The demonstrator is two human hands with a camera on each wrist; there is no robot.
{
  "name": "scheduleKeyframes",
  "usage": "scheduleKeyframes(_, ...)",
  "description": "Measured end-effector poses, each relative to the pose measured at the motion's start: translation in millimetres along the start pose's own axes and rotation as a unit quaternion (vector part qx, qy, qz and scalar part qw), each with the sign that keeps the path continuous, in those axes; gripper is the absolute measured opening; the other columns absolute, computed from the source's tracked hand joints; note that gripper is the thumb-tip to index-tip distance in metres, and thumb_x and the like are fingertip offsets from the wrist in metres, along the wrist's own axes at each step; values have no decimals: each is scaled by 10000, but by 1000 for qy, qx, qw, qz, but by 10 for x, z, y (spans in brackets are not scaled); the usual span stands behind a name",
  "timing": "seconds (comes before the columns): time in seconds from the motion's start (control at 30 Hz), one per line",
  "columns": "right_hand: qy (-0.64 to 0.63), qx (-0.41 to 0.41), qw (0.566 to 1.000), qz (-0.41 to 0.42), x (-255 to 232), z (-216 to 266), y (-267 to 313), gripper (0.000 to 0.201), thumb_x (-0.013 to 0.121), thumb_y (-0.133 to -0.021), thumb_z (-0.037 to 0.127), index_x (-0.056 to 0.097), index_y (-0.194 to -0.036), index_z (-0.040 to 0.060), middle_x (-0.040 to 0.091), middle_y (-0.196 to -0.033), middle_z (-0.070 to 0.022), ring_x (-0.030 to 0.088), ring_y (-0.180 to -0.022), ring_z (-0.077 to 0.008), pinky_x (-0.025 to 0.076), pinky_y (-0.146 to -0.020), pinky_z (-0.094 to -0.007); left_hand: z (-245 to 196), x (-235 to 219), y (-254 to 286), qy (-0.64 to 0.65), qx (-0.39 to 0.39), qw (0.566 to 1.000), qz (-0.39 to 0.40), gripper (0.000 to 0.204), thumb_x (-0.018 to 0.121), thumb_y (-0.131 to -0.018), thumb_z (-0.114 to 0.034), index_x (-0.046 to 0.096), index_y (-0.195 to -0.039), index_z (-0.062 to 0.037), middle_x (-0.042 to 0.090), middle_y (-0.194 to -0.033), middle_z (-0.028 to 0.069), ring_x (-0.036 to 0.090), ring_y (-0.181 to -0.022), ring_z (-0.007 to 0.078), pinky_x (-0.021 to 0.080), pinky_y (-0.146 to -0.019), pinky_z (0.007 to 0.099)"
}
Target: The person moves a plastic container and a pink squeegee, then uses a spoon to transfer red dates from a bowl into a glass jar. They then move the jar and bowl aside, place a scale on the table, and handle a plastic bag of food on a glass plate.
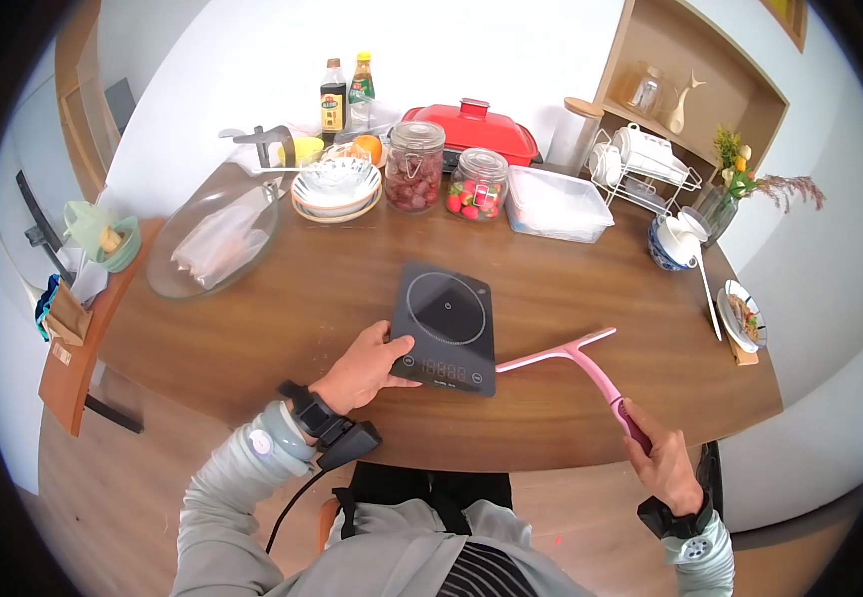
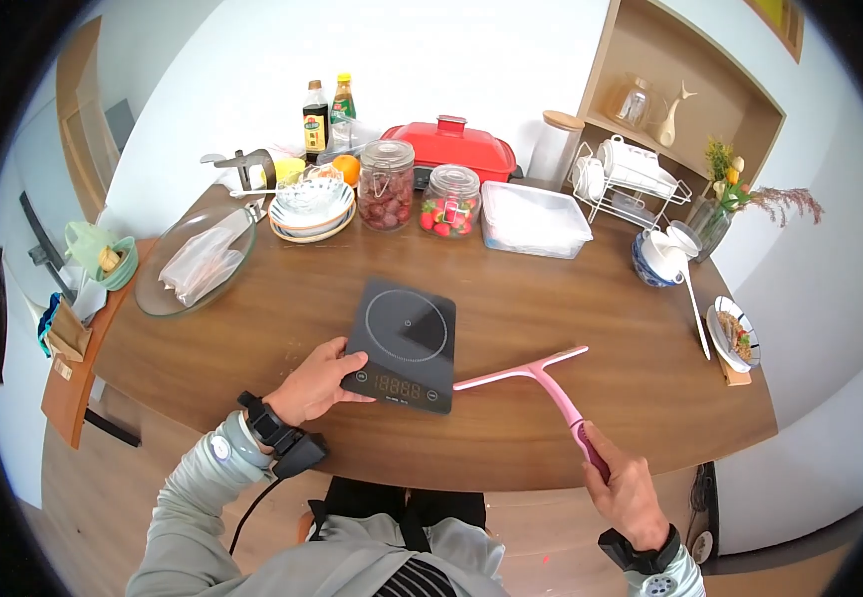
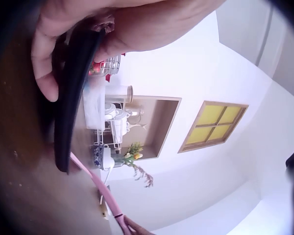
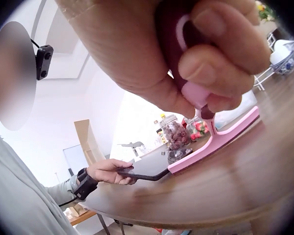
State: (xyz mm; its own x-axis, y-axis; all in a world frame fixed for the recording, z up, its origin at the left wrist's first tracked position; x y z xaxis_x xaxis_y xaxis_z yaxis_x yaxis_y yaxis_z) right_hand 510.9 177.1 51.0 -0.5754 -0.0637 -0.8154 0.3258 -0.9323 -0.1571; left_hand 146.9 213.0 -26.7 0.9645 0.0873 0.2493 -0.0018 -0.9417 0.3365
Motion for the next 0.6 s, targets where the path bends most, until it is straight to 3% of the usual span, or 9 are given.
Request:
scheduleKeyframes(0.1, 12, 38, 999, 34, -59, 19, -31, 410, 579, -764, -16, 546, -1172, -39, 580, -745, -269, 621, -607, -277, 468, -581, -311, -95, 13, -19, 77, 3, 996, 49, 320, 481, -939, -195, 448, -1171, 23, 563, -1103, 125, 589, -981, 251, 505, -843, 449)
scheduleKeyframes(0.2, 10, -22, 1000, -13, -214, 57, -254, 399, 577, -773, -15, 543, -1168, -47, 599, -813, -271, 629, -667, -257, 476, -627, -314, -299, -121, 33, 158, 37, 980, 120, 307, 495, -935, -222, 480, -1127, 17, 579, -1085, 142, 596, -963, 253, 524, -784, 444)
scheduleKeyframes(0.33, -7, -31, 999, -25, -233, 332, -811, 381, 570, -803, 18, 542, -1181, -18, 622, -890, -247, 634, -757, -246, 477, -702, -311, -750, -388, 348, 200, 125, 969, 67, 302, 500, -934, -236, 506, -1117, 4, 592, -1075, 117, 602, -937, 234, 527, -747, 393)
scheduleKeyframes(0.43, -57, -121, 991, -1, 219, 389, -1357, 365, 572, -824, 87, 551, -1181, 16, 625, -902, -239, 637, -783, -280, 476, -732, -329, -1056, -555, 643, 194, 190, 962, 18, 310, 509, -930, -230, 505, -1142, -4, 603, -1063, 108, 615, -901, 222, 537, -711, 362)
scheduleKeyframes(0.5, -61, -138, 988, -3, 565, 475, -1701, 364, 577, -823, 113, 554, -1172, 14, 617, -909, -256, 632, -808, -325, 475, -742, -355, -1137, -661, 782, 214, 217, 952, -29, 323, 526, -922, -209, 498, -1173, -8, 612, -1055, 114, 637, -855, 218, 564, -655, 351)
scheduleKeyframes(0.6, -93, -97, 991, 23, 982, 654, -1987, 360, 572, -823, 111, 550, -1170, 20, 605, -896, -273, 612, -814, -396, 479, -716, -383, -1131, -761, 923, 211, 232, 948, -59, 336, 527, -921, -202, 487, -1187, 0, 611, -1052, 116, 640, -841, 211, 565, -652, 336)
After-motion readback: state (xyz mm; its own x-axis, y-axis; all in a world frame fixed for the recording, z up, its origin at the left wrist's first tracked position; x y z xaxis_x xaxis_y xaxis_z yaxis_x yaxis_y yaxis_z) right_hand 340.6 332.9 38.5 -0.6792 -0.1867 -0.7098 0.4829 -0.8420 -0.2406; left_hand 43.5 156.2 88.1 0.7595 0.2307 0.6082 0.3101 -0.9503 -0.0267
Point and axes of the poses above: each hand's wrist, its own y-axis away from the middle knuckle, its own x-axis out of the palm, z = x × y, the point moved 3 cm from there along -y, towards the middle knuckle
